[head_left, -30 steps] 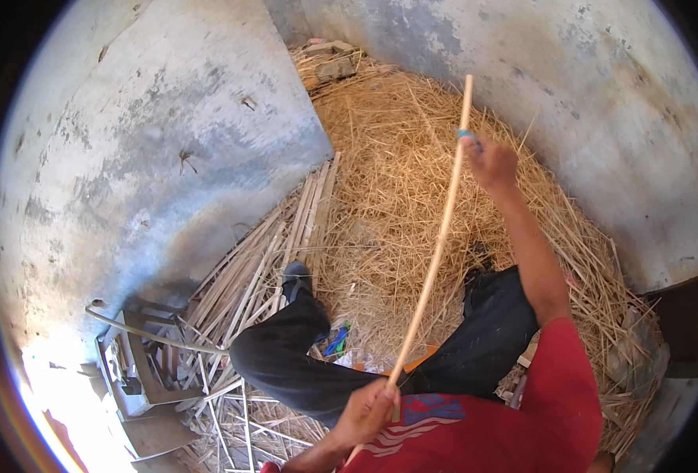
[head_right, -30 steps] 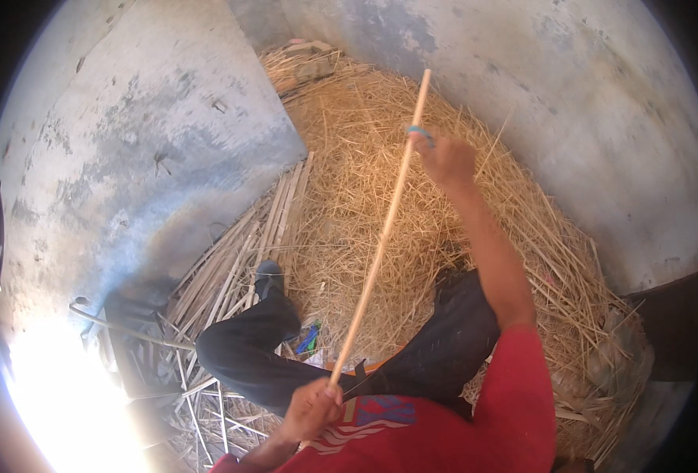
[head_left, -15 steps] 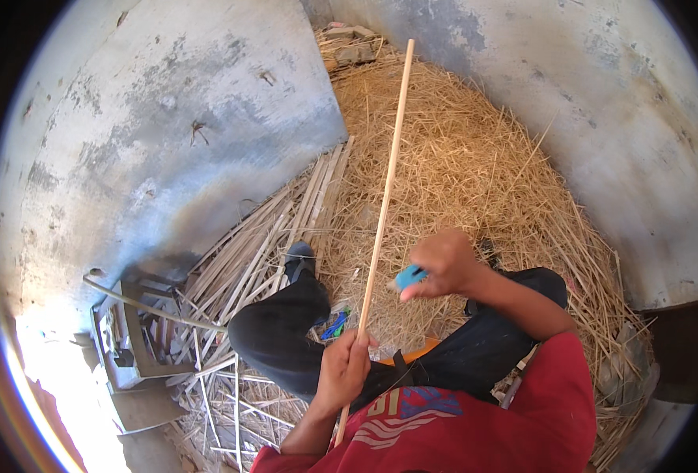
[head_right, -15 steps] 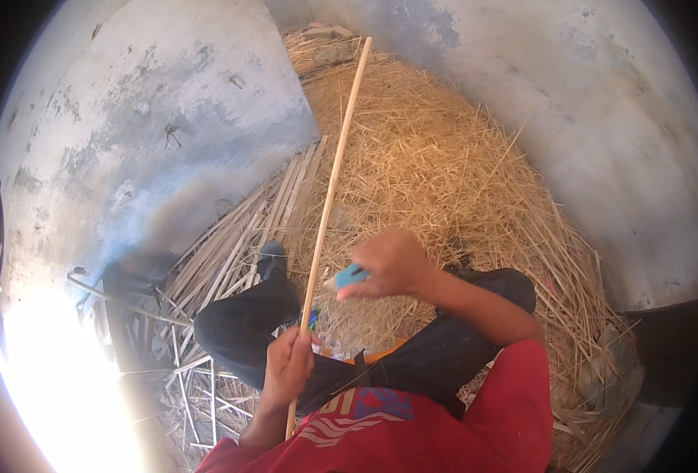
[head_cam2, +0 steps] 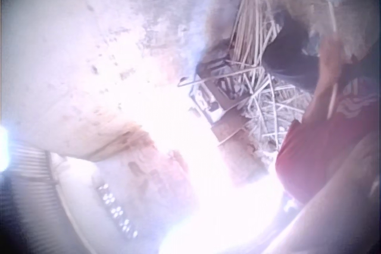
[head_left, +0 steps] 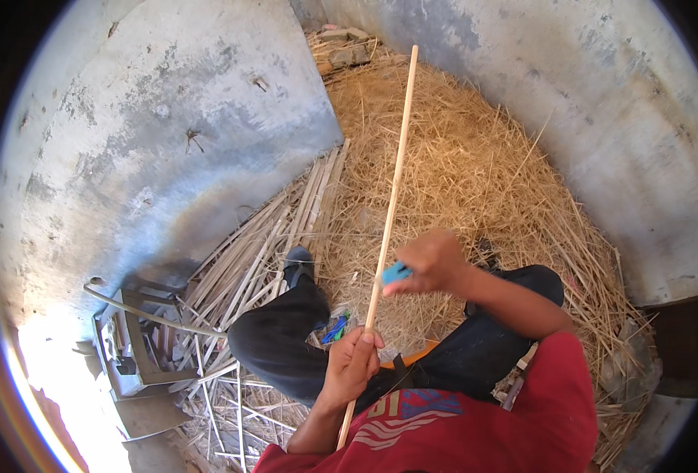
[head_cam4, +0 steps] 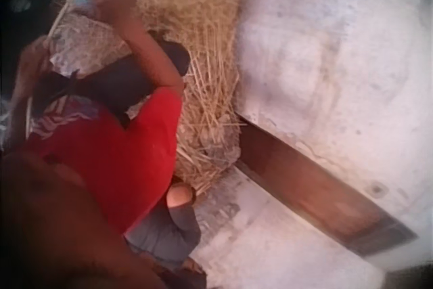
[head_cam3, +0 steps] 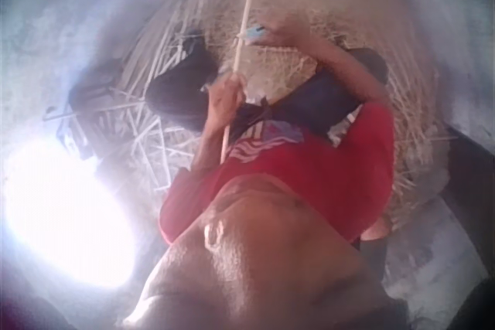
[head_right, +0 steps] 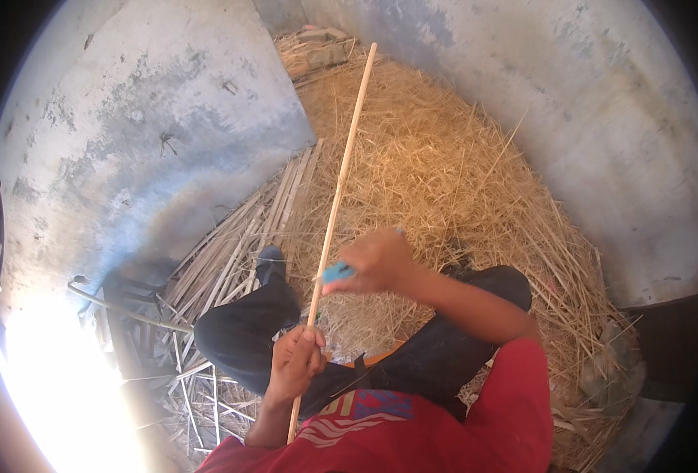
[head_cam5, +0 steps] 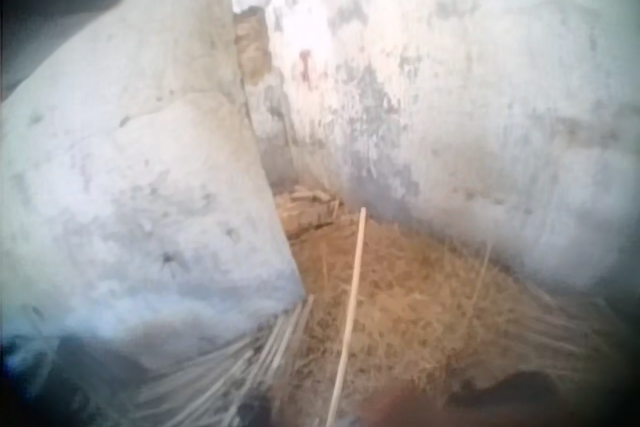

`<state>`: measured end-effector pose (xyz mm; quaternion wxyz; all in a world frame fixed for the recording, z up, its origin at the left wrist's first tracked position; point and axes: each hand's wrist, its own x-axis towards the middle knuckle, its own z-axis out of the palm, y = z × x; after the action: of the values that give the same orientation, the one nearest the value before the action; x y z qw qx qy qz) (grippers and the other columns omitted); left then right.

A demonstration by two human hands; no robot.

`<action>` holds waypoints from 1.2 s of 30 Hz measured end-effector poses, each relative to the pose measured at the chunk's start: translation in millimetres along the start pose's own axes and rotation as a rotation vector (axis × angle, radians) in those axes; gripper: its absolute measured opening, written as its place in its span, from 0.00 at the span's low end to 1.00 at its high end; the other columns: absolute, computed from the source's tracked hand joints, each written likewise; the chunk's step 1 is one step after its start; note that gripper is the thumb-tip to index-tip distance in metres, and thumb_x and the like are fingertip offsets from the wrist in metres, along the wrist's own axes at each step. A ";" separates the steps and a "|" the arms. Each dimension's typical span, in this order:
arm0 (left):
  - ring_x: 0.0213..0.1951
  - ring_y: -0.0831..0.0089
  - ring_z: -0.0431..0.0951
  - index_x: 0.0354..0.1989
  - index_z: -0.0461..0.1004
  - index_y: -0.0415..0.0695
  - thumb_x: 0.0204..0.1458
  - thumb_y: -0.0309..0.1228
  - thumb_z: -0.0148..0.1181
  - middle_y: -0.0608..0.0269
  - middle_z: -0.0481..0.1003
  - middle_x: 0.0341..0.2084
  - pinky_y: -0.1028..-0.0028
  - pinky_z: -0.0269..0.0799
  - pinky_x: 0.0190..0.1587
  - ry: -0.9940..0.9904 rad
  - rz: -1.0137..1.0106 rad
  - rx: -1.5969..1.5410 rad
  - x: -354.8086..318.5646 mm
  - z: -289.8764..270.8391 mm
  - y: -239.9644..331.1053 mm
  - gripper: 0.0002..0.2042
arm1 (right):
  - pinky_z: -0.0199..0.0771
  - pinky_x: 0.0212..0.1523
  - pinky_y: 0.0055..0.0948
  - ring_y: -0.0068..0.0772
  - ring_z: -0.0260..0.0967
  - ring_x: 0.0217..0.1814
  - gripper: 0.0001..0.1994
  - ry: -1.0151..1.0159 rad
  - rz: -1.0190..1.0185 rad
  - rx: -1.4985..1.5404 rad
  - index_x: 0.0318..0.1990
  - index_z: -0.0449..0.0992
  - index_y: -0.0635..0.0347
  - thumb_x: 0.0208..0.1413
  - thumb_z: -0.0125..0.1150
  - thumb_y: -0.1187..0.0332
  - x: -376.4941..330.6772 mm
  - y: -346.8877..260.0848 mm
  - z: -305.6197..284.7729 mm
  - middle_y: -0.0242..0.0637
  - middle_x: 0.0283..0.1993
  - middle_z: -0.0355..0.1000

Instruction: The person sits on a straw-covered floor and uses a small blue utility knife to shave a long, thin bamboo stick. They hold the stick with their left hand and repeatedly scrape the blade along its length to remove the outer layer, occasionally rotating the stick to work on different sides.

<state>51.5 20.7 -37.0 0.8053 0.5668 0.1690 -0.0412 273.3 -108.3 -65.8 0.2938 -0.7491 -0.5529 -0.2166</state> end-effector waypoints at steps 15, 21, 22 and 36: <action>0.13 0.86 0.54 0.33 0.66 0.39 0.66 0.35 0.39 0.74 0.58 0.10 0.82 0.52 0.17 -0.055 -0.052 -0.085 -20.0 -3.1 -14.1 0.14 | 0.58 0.11 0.31 0.30 0.60 0.11 0.35 0.060 -0.036 -0.263 0.11 0.59 0.52 0.51 0.42 0.28 2.9 88.6 -1.8 0.30 0.09 0.56; 0.14 0.88 0.58 0.32 0.68 0.42 0.65 0.36 0.42 0.74 0.61 0.11 0.83 0.53 0.17 -0.087 -0.174 0.224 -61.5 -5.0 -1.6 0.13 | 0.72 0.31 0.36 0.37 0.71 0.28 0.28 0.021 0.864 -0.400 0.35 0.76 0.62 0.63 0.40 0.44 -35.4 187.5 -13.7 0.42 0.27 0.73; 0.13 0.88 0.58 0.32 0.68 0.42 0.65 0.36 0.42 0.74 0.61 0.11 0.83 0.54 0.17 -0.023 -0.146 0.230 -73.1 -6.7 -3.3 0.14 | 0.72 0.36 0.39 0.40 0.72 0.33 0.29 0.166 0.839 -0.317 0.39 0.76 0.64 0.64 0.40 0.44 -18.5 205.5 -36.5 0.44 0.30 0.74; 0.15 0.90 0.55 0.33 0.68 0.40 0.65 0.35 0.43 0.76 0.60 0.11 0.84 0.50 0.17 0.036 -0.015 0.157 -12.2 4.5 -1.7 0.13 | 0.59 0.12 0.28 0.27 0.59 0.10 0.33 -0.059 0.201 -0.041 0.12 0.63 0.51 0.54 0.47 0.32 3.1 30.7 -17.6 0.28 0.09 0.59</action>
<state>40.6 14.3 -33.3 0.7548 0.6277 0.1839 -0.0501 303.6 -124.7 -57.0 0.2822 -0.8126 -0.4790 -0.1748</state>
